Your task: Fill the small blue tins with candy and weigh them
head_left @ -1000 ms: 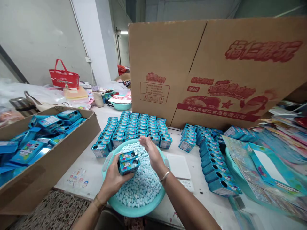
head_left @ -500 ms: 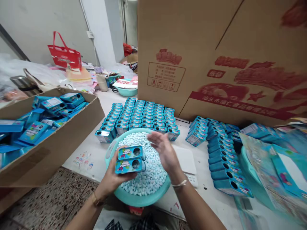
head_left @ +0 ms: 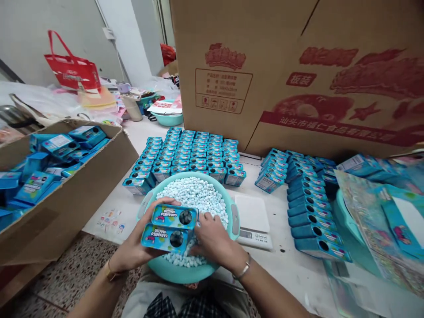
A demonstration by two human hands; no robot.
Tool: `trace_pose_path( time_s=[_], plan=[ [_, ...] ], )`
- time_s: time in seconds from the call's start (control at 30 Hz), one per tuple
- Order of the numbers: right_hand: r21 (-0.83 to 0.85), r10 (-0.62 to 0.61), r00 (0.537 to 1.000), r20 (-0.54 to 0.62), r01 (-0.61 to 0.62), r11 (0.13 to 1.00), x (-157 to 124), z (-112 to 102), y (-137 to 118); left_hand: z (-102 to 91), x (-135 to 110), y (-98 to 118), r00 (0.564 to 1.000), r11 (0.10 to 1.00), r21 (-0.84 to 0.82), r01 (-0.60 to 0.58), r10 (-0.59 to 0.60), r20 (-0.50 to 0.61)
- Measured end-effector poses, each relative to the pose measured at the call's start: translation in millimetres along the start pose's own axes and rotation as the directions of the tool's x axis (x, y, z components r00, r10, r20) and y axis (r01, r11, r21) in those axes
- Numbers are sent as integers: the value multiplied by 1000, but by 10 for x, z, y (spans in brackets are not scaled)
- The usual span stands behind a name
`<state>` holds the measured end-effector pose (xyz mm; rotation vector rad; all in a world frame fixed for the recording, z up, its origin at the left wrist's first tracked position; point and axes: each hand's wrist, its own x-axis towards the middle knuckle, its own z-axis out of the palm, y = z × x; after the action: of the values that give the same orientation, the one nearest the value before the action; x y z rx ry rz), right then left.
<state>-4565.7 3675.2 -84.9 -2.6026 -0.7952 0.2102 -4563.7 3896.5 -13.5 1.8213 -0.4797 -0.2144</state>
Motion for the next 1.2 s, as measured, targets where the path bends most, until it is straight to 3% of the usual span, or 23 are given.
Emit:
trace_pose_path(
  time_s=[0.07, 0.17, 0.23, 0.3, 0.37, 0.43, 0.5, 0.53, 0.6, 0.67, 0.73, 0.83, 0.93, 1.03, 1.2],
  plan=[
    [-65, -6, 999, 34, 8, 998, 107, 100, -11, -19, -9, 15, 999, 997, 61, 53, -53, -8],
    [4, 14, 999, 30, -14, 1000, 156, 154, 22, -40, -62, 13, 989, 981, 127, 147, -142, -50],
    [176, 39, 999, -3, -38, 984, 162, 104, 80, -53, -105, -6, 978, 971, 131, 199, -189, -90],
    [451, 84, 995, -53, -51, 891, 191, -2, 148, -66, -140, -37, 966, 965, 100, 242, -230, -118],
    [760, 207, 978, -42, -103, 642, 252, -137, 182, -68, -159, -74, 959, 962, 60, 266, -259, -113],
    [964, 335, 941, 46, -130, 233, 332, -271, 147, -45, -158, -117, 959, 962, 37, 271, -266, -94],
    [986, 423, 901, 101, -33, -163, 413, -381, 33, 11, -137, -169, 962, 964, 28, 263, -260, -82],
    [953, 458, 883, 98, 49, -299, 450, -422, -46, 51, -121, -200, 964, 967, 20, 256, -253, -79],
    [876, 529, 846, 60, 209, -435, 517, -474, -221, 140, -80, -265, 970, 974, 8, 227, -225, -89],
    [837, 599, 801, 9, 322, -443, 576, -498, -372, 219, -39, -318, 977, 984, 28, 173, -168, -128],
    [834, 655, 754, -52, 393, -387, 629, -515, -454, 261, -10, -340, 980, 991, 76, 111, -97, -172],
    [841, 696, 715, -66, 415, -347, 691, -558, -423, 239, -6, -308, 987, 991, 122, 58, -38, -155],
    [829, 671, 741, -13, 383, -408, 713, -606, -302, 174, -16, -272, 993, 993, 65, 96, -91, -76],
    [789, 633, 773, 49, 358, -498, 706, -610, -214, 141, 7, -298, 986, 990, 29, 138, -134, -101],
    [748, 649, 759, 41, 407, -524, 669, -490, -107, 108, 37, -365, 982, 989, 13, 147, -144, -120]
  ],
)
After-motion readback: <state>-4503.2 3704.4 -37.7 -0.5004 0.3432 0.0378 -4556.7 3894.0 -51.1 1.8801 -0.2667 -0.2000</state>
